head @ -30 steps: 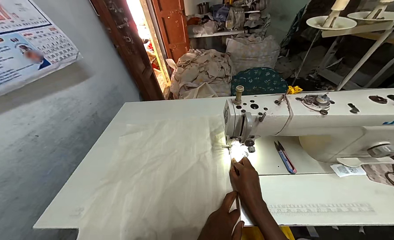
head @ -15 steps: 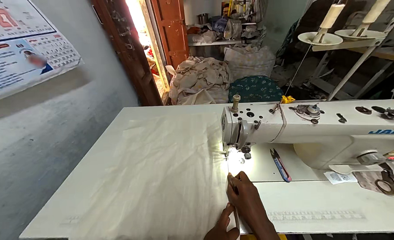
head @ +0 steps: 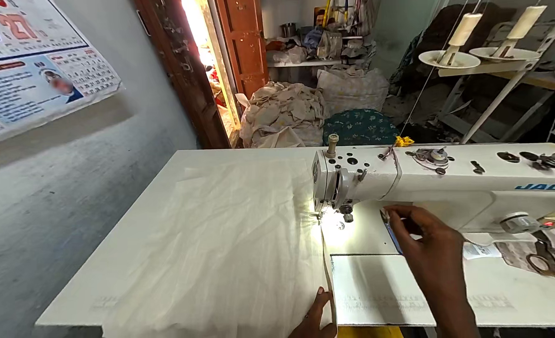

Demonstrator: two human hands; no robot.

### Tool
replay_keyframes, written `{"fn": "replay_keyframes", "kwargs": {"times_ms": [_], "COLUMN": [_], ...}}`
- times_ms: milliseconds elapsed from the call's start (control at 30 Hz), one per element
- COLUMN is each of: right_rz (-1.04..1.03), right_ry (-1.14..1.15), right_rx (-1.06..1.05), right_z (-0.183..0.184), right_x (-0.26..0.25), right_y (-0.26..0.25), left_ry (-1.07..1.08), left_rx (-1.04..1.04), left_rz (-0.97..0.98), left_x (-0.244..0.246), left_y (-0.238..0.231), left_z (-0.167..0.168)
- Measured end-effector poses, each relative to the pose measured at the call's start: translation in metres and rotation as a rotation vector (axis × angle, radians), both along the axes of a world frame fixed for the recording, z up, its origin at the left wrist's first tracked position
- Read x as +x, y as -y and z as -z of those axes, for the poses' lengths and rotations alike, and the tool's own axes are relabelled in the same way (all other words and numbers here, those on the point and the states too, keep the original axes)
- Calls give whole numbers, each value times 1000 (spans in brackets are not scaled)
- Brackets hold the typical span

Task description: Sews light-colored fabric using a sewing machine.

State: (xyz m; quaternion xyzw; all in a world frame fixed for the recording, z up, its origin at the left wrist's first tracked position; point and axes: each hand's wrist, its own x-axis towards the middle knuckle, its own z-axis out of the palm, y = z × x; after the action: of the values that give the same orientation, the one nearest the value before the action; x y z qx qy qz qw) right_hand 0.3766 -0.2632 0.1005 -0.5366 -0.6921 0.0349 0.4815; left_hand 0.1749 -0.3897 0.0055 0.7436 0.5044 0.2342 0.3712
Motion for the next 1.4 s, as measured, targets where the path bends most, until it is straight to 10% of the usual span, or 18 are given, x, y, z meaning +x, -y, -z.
{"fn": "replay_keyframes", "kwargs": {"times_ms": [267,1033,1267,1400], "right_rz": [-92,-61,-153,-347], "right_ry": [201,246,238,199], "right_rx": [-523,-485,-516,-758], "right_z": [114,108,97,66], "right_x": [-78,-88,-77,-48], "right_y": [-5,-13,-33,-18], "left_ry": [-74,-58,-580,-763], "left_rx": [-41,104,-152,-238], "left_rz": [-12,87,-615,-654], "left_x": [4,-14,-126,-172], "left_y": [0,-26,-23,-61], "left_z": [-1,5,-38,-7]}}
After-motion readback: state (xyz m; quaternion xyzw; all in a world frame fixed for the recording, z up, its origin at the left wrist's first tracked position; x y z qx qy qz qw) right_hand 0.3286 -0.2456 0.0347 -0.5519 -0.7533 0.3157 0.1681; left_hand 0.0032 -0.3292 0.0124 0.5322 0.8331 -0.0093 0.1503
